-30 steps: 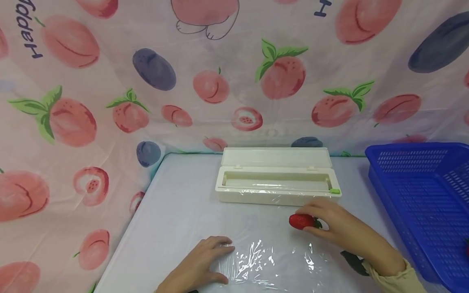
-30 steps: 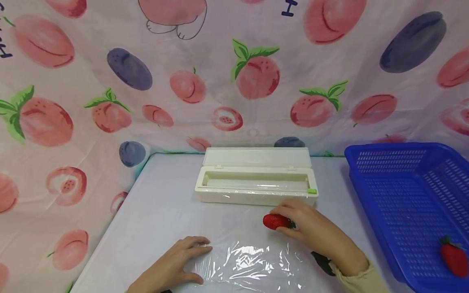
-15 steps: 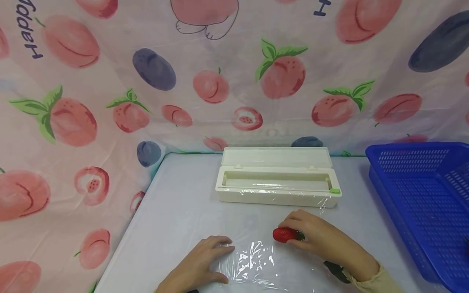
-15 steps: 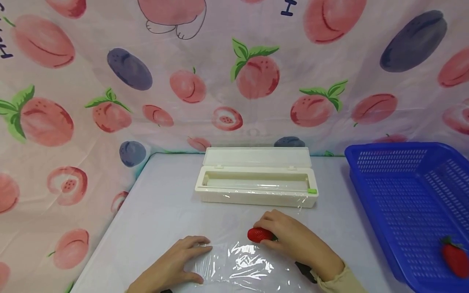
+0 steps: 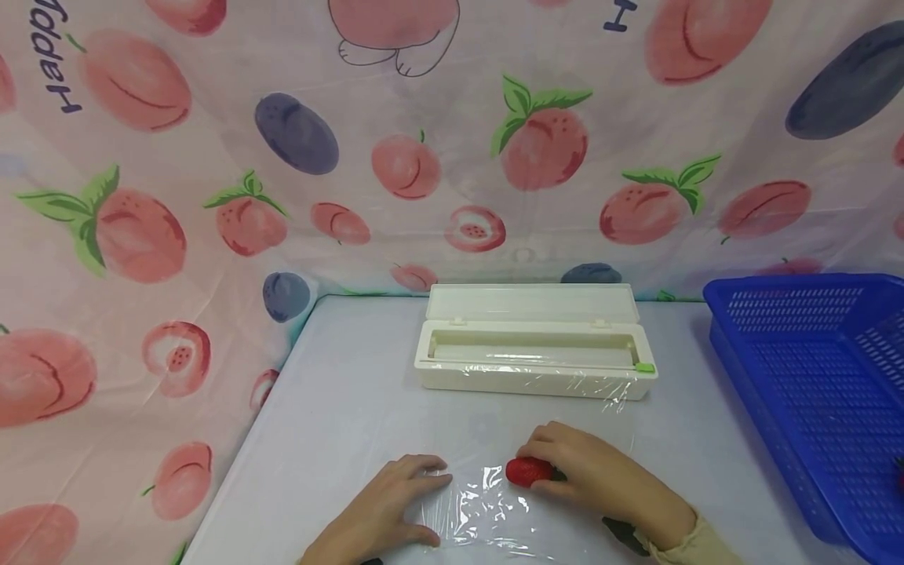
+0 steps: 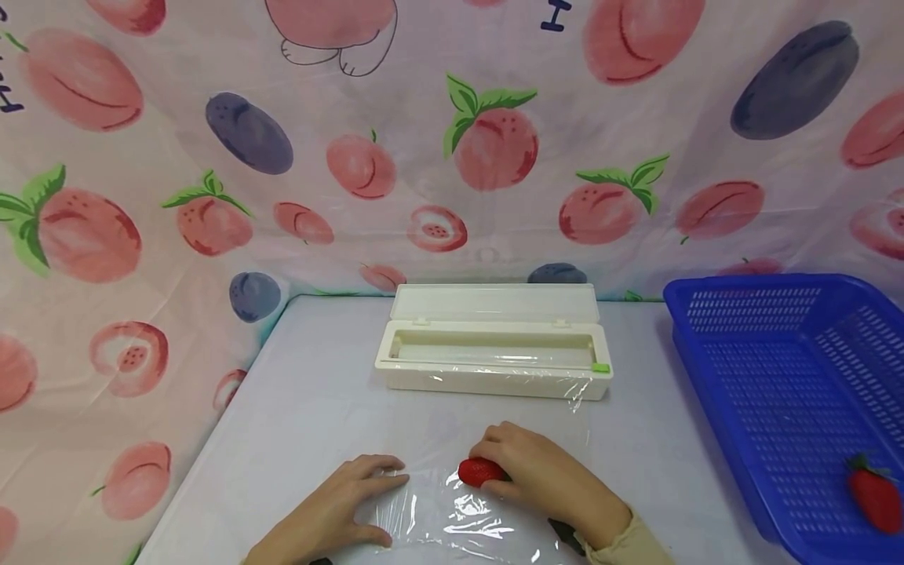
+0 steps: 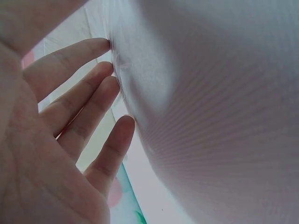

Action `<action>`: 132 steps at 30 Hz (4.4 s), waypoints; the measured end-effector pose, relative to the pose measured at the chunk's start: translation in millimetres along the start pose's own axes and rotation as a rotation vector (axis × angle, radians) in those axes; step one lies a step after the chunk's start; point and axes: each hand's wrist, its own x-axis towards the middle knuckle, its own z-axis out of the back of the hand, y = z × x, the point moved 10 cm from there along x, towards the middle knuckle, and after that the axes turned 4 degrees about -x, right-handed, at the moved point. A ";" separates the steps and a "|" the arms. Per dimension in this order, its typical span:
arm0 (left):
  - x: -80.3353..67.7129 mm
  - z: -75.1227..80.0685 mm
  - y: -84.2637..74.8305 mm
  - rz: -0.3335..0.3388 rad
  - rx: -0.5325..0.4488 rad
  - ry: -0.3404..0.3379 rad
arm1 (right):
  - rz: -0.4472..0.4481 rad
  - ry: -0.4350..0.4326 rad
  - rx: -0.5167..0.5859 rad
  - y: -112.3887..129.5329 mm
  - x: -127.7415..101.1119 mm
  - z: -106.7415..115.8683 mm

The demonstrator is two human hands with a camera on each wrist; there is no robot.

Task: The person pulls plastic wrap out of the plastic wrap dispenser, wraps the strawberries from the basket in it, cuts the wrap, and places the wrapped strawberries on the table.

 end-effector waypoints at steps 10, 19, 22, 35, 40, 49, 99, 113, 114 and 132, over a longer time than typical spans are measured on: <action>-0.5 0.5 -1.1 -0.040 0.017 -0.018 | -0.020 0.093 0.014 5.5 3.9 -14.9; -1.2 0.4 -1.2 -0.059 0.019 -0.030 | 0.012 0.082 -0.005 5.7 3.3 -27.5; -0.7 0.0 -0.7 -0.049 0.016 -0.019 | 0.013 0.086 -0.009 5.0 3.2 -30.6; 1.1 -2.5 1.9 0.008 -0.004 0.018 | 0.011 0.071 -0.009 5.1 1.2 -30.3; 1.3 -3.3 2.7 0.020 -0.009 0.028 | -0.027 0.090 -0.026 1.7 0.1 -24.8; 0.2 -3.0 2.3 0.003 0.001 0.010 | -0.057 0.080 -0.061 -7.9 -14.5 -11.5; -17.4 -1.3 9.3 -0.089 -0.167 -0.015 | 0.029 0.081 0.077 -58.7 -108.7 -37.3; -19.9 -3.8 9.7 -0.145 -0.148 0.008 | 0.088 0.001 0.058 -58.0 -117.1 -37.9; -20.1 -3.2 8.8 -0.159 -0.144 -0.001 | 0.090 0.000 0.059 -57.9 -117.4 -37.6; -22.4 8.4 5.1 -0.165 -0.173 -0.061 | -0.082 0.202 0.208 -63.8 -119.7 -43.2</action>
